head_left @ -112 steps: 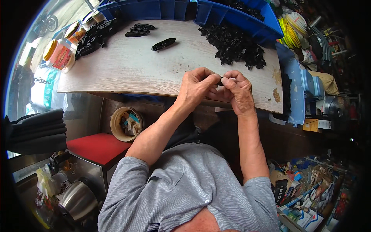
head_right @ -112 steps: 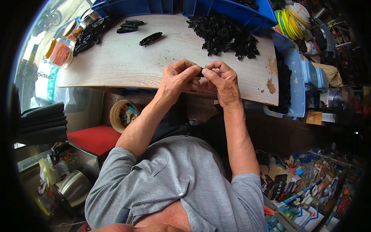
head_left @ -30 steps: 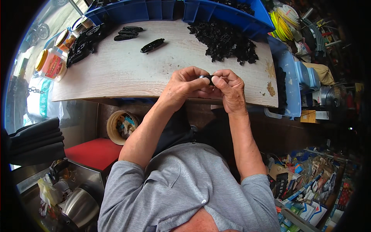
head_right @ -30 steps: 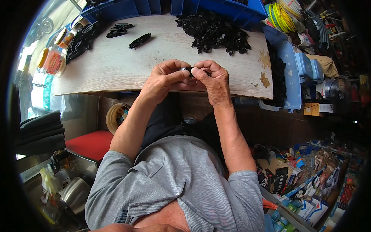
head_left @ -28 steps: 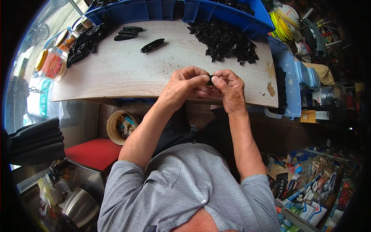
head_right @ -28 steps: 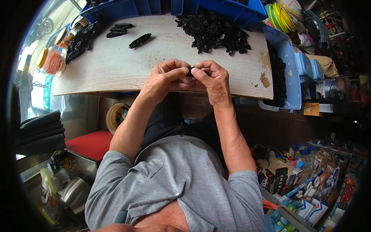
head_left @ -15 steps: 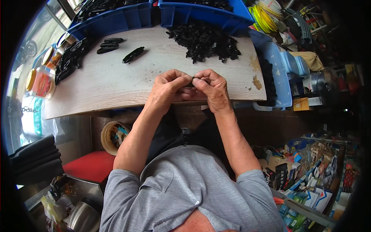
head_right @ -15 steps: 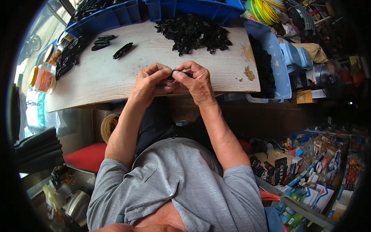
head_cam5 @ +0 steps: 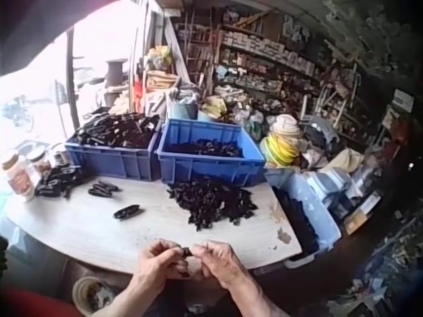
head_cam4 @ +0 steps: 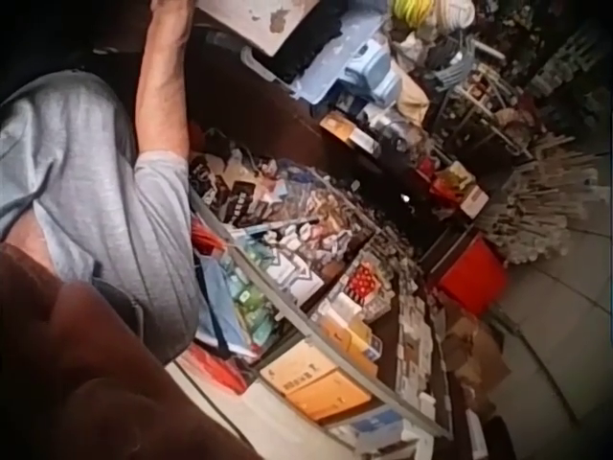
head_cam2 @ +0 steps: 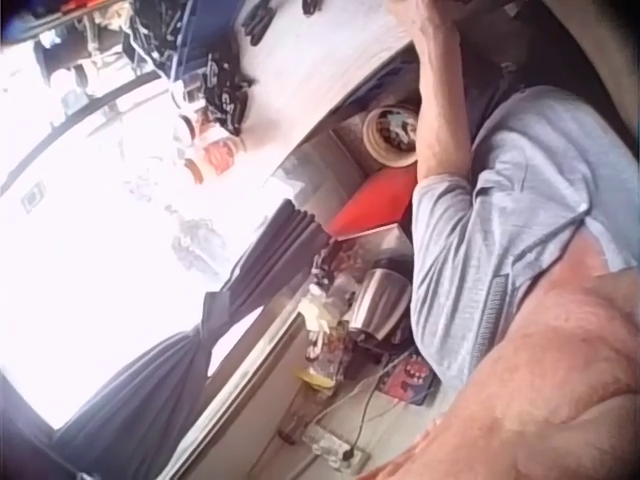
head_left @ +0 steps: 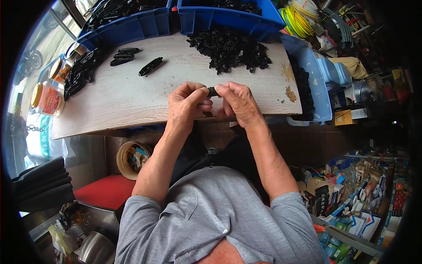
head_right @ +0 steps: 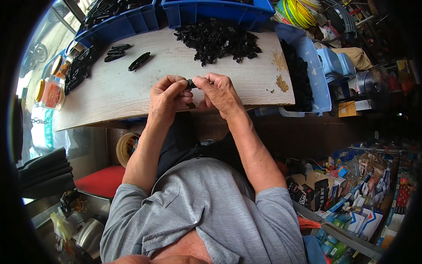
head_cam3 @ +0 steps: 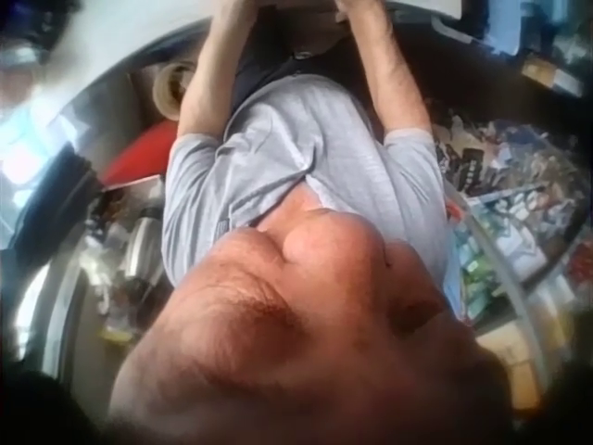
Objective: Assembling small black plastic components by hand at a workbench.
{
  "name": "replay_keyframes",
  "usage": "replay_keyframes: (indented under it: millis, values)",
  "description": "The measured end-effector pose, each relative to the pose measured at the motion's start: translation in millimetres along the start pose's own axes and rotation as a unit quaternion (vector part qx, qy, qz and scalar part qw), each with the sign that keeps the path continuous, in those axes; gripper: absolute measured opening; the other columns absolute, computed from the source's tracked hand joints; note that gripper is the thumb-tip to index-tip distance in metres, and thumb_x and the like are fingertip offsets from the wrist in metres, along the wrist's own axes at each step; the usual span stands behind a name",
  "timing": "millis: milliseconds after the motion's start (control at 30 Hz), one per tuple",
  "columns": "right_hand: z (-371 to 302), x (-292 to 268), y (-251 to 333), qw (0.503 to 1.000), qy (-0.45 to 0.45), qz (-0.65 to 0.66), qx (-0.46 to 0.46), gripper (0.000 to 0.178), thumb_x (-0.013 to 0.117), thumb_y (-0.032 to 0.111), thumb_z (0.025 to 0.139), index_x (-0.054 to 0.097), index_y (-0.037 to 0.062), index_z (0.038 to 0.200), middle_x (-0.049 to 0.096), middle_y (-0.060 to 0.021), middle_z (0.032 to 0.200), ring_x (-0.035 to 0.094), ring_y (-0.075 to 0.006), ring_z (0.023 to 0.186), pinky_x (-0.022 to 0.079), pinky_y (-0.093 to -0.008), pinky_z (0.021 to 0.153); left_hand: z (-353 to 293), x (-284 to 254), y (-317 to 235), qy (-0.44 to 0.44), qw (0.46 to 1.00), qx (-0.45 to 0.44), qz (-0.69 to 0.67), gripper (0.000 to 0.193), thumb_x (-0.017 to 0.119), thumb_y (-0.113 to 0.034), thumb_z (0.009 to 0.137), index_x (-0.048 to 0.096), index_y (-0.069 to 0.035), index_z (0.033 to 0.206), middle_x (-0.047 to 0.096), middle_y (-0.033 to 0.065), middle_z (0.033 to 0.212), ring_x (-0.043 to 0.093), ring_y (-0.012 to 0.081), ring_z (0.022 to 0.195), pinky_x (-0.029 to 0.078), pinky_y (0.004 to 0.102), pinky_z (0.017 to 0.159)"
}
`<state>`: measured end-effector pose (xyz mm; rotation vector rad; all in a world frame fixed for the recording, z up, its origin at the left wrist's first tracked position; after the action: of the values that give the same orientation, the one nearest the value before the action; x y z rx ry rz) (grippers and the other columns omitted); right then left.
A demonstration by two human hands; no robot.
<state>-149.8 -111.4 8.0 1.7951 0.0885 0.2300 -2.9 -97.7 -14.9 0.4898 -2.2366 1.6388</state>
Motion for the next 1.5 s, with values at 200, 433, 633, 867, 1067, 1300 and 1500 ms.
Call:
replay_keyframes:
  millis: [200, 433, 633, 867, 1067, 1300, 1500]
  values:
    - [-2, 0, -6, 0.999, -0.017, -0.025, -0.037, 0.035, 0.068, 0.030, 0.087, 0.051, 0.0085, 0.066, 0.044, 0.0023, 0.055, 0.047, -0.0094, 0.043, 0.046, -0.0279, 0.041, -3, 6, -1, 0.023, 1.000, 0.000, 0.010, 0.011, 0.069, -0.011, 0.088, 0.064, -0.002, 0.092, 0.065, 0.0054, 0.079, 0.064, 0.0115, 0.063, 0.058, 0.0247, 0.061]
    - [-7, -15, -1, 0.996, -0.024, 0.037, -0.074, 0.033, 0.064, 0.025, 0.090, 0.047, 0.0124, 0.065, 0.040, 0.0036, 0.050, 0.050, -0.0106, 0.044, 0.047, -0.0294, 0.043, 1, 26, -21, 0.091, 0.994, 0.046, 0.045, 0.012, 0.068, -0.015, 0.090, 0.066, -0.003, 0.092, 0.066, 0.0038, 0.082, 0.065, 0.0126, 0.074, 0.055, 0.0270, 0.067]
    - [-7, -76, 6, 0.995, -0.069, 0.071, -0.022, 0.029, 0.058, 0.027, 0.094, 0.052, 0.0119, 0.070, 0.040, -0.0005, 0.045, 0.058, -0.0187, 0.045, 0.060, -0.0461, 0.053, 44, 42, -60, -0.090, 0.676, 0.436, 0.587, 0.015, 0.070, -0.019, 0.084, 0.068, -0.008, 0.095, 0.069, 0.0086, 0.091, 0.064, 0.0276, 0.086, 0.052, 0.0380, 0.076]
    - [1, -227, 96, 0.907, -0.384, 0.104, -0.139, 0.049, 0.063, 0.040, 0.088, 0.052, -0.0011, 0.113, 0.042, -0.0058, 0.051, 0.060, -0.0257, 0.055, 0.059, -0.0549, 0.062, 64, 60, -42, -0.055, 0.635, 0.433, 0.637, 0.008, 0.065, -0.009, 0.076, 0.063, -0.009, 0.084, 0.066, 0.0092, 0.086, 0.060, 0.0327, 0.086, 0.050, 0.0428, 0.075]
    - [16, -168, 46, 0.948, -0.301, 0.077, -0.065, 0.026, 0.071, 0.027, 0.086, 0.061, 0.0075, 0.098, 0.044, -0.0033, 0.051, 0.061, -0.0229, 0.052, 0.059, -0.0483, 0.051, 83, 20, -37, -0.062, 0.766, 0.395, 0.504, 0.013, 0.064, -0.005, 0.075, 0.066, -0.009, 0.088, 0.067, 0.0112, 0.083, 0.064, 0.0289, 0.079, 0.050, 0.0362, 0.069]
    - [18, -74, 9, 0.994, -0.085, 0.066, -0.008, 0.031, 0.074, 0.024, 0.086, 0.062, 0.0076, 0.110, 0.051, -0.0013, 0.053, 0.061, -0.0171, 0.050, 0.061, -0.0450, 0.055, 72, 0, -25, 0.007, 0.982, 0.110, 0.154, 0.007, 0.064, -0.005, 0.085, 0.067, 0.000, 0.088, 0.064, 0.0029, 0.075, 0.059, 0.0123, 0.064, 0.047, 0.0240, 0.059]
    - [25, -28, -1, 0.996, 0.028, 0.070, -0.053, 0.026, 0.074, 0.019, 0.086, 0.065, 0.0039, 0.105, 0.053, 0.0010, 0.055, 0.050, -0.0098, 0.044, 0.044, -0.0243, 0.045, 37, 39, 6, 0.161, 0.980, -0.081, -0.077, 0.013, 0.066, -0.007, 0.087, 0.063, 0.001, 0.097, 0.064, 0.0064, 0.080, 0.062, 0.0124, 0.070, 0.055, 0.0244, 0.065]
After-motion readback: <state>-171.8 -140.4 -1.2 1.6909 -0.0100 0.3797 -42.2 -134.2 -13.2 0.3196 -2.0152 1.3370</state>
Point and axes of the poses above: each hand's wrist, its own z-axis towards the middle knuckle, its own x-axis out of the palm, y = z × x, the point moved 9 cm from there along z, towards the middle knuckle
